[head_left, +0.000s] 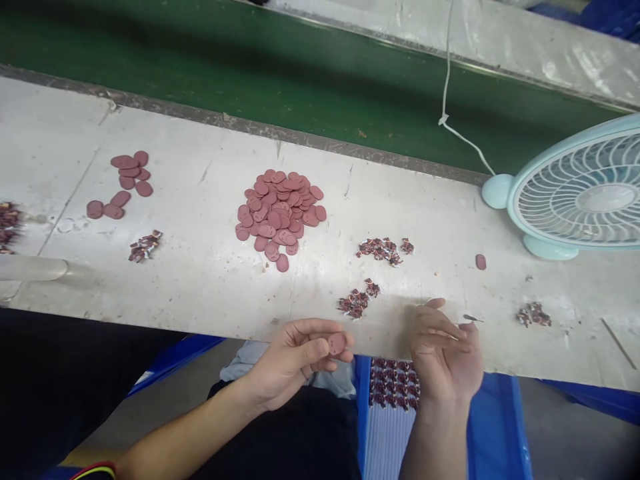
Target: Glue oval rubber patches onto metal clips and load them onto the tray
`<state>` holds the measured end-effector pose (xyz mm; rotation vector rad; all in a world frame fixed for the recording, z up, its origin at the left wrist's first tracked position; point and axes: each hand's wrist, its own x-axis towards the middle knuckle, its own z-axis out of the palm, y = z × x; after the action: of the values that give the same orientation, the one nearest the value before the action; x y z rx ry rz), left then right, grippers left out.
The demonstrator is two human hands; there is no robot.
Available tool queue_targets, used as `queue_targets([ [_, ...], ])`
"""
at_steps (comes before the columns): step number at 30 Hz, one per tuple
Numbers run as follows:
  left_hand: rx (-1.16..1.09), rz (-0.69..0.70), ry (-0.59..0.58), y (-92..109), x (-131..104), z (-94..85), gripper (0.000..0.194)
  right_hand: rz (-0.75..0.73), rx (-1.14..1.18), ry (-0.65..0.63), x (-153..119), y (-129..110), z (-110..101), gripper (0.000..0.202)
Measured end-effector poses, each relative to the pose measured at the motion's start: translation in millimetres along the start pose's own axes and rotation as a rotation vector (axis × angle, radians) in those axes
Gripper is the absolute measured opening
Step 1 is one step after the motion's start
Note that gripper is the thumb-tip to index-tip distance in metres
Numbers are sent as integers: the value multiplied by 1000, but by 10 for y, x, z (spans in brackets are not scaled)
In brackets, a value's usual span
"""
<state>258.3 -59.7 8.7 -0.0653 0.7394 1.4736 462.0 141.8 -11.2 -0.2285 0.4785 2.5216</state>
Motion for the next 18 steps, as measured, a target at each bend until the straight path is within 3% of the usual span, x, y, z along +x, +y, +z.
queue_targets([
  [2,15,14,25,37,-11,-54,19,-22,-6,-33,-21,3,-28,33],
  [4,15,32,51,68,-20,-95,17,-187,-290,-3,-72,202,-4,45],
  [8,-11,70,67,101,-30,-91,16,-726,-1585,278,-14,701,87,35],
  [10,-10,66,62,103,-35,-59,16,-739,-2137,349,132,800,106,33],
  [12,4,52,62,101,-43,-31,18,-646,-2556,352,297,784,104,35],
  [14,26,44,58,101,-54,-19,19,-603,-2709,342,417,707,101,32],
  [18,61,54,40,110,-70,-29,21,-614,-2630,394,394,587,164,23],
])
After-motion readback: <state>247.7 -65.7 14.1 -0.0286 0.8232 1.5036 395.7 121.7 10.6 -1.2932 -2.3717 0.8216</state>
